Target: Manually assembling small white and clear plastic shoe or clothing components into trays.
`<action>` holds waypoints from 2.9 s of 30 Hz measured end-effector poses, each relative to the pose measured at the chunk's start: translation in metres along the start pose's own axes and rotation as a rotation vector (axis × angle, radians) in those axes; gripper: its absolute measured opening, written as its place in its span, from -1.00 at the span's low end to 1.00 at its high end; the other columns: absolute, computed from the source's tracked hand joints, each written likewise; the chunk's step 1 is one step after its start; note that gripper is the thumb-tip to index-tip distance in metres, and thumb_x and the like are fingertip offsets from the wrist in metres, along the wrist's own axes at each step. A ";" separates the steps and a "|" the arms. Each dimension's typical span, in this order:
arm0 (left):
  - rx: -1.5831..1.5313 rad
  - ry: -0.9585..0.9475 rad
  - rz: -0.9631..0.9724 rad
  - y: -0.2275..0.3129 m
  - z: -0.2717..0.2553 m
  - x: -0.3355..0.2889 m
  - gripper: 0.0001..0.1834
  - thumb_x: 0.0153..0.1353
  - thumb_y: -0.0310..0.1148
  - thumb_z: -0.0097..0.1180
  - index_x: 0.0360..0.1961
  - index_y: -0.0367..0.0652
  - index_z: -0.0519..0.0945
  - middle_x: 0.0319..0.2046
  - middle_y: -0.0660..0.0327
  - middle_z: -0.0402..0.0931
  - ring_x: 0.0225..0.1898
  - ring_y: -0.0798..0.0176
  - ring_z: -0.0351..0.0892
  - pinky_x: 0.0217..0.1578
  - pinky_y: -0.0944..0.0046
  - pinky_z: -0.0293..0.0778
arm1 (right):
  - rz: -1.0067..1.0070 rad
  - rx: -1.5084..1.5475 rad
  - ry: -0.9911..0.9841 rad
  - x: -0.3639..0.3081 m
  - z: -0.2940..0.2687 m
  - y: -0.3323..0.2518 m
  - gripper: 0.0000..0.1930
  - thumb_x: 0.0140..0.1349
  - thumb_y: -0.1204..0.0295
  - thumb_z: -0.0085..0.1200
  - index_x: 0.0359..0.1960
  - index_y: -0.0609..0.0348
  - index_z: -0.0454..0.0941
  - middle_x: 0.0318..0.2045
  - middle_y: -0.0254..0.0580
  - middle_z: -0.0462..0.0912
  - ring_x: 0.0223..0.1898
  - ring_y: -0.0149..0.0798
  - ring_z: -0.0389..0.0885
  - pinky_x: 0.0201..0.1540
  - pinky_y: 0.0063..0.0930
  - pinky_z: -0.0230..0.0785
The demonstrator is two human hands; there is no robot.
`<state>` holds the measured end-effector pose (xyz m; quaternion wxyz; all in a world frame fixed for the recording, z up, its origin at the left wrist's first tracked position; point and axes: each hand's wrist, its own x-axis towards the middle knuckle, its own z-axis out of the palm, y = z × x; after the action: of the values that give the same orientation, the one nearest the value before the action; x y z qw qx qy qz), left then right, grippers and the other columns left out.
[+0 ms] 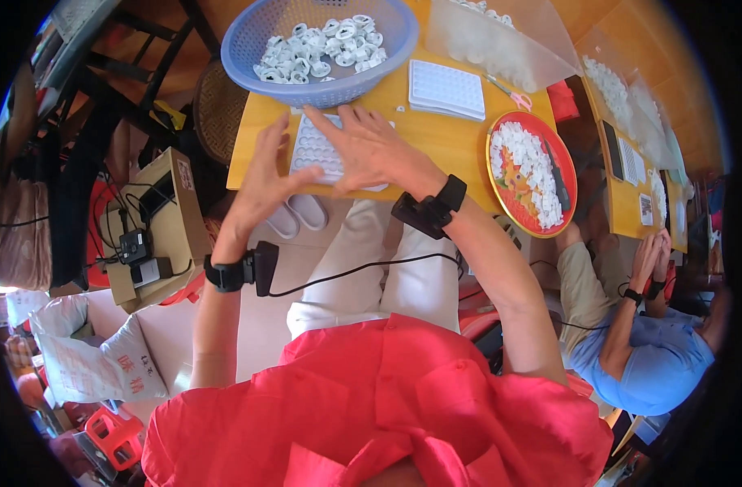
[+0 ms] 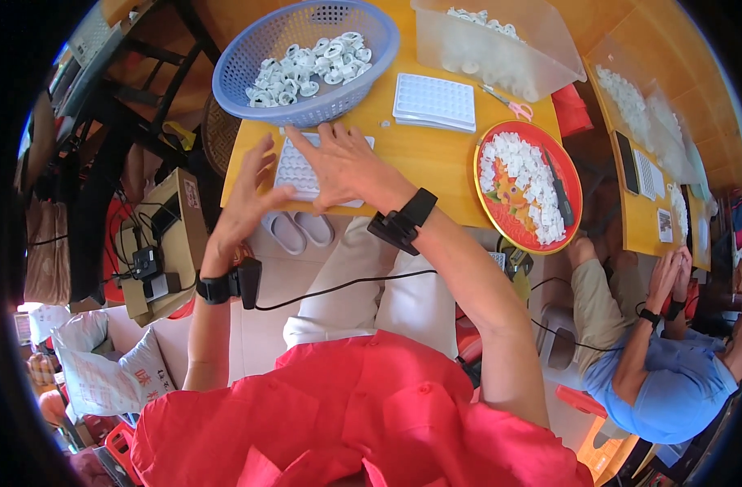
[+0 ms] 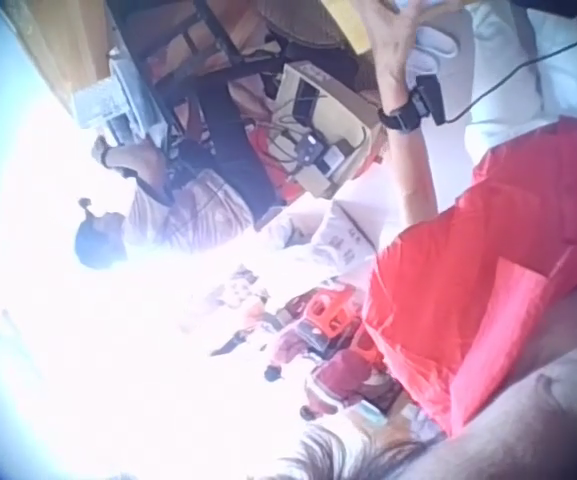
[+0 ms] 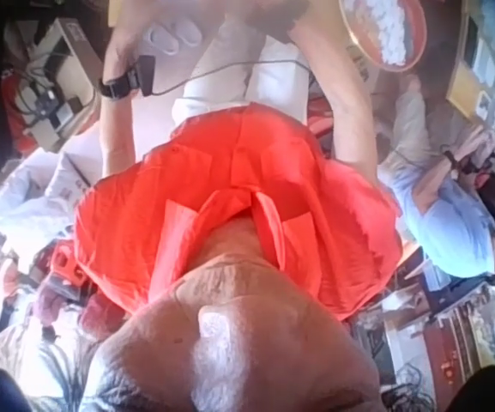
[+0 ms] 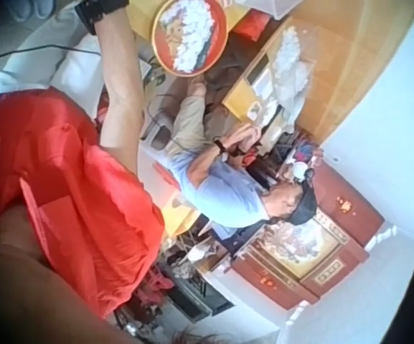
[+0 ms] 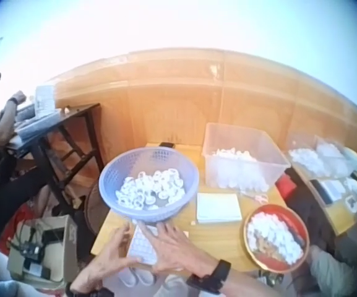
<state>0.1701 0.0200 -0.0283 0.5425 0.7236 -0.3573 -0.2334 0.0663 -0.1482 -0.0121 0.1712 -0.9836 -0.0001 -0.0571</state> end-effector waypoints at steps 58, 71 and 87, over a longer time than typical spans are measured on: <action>1.271 -0.172 -0.030 -0.076 -0.151 -0.003 -0.54 0.05 -0.41 0.04 -0.03 -0.44 0.34 -0.08 -0.14 0.41 -0.04 -0.08 0.40 -0.04 0.08 0.31 | 1.954 0.744 -0.220 -0.528 0.337 0.293 -0.80 -0.11 0.29 0.15 -0.64 0.19 0.57 -0.62 -0.15 0.61 -0.54 -0.33 0.63 -0.43 -0.49 0.50; 0.572 0.300 -0.504 -0.074 -0.139 -0.009 -0.51 -0.03 -0.47 0.19 -0.04 -0.31 0.33 -0.15 0.15 0.41 -0.17 0.24 0.41 -0.15 0.26 0.38 | 2.296 0.870 0.287 -0.522 0.369 0.305 -0.58 -0.06 0.02 0.14 -0.24 0.00 0.58 -0.40 -0.20 0.66 -0.52 -0.29 0.64 -0.45 -0.45 0.48; 0.433 0.313 -0.560 -0.060 -0.125 -0.007 -0.55 -0.05 -0.52 0.13 -0.08 -0.37 0.35 -0.11 0.04 0.40 -0.11 0.10 0.39 -0.07 0.16 0.35 | 2.210 0.715 0.270 -0.502 0.310 0.292 -0.90 -0.16 0.55 0.23 -0.57 0.23 0.55 -0.63 -0.15 0.60 -0.61 -0.36 0.61 -0.60 -0.51 0.48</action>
<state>0.2720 0.1118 -0.0478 0.3405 0.9178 -0.0999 -0.1783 -0.3915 -0.3095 -0.4565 0.3936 -0.3304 0.8576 0.0221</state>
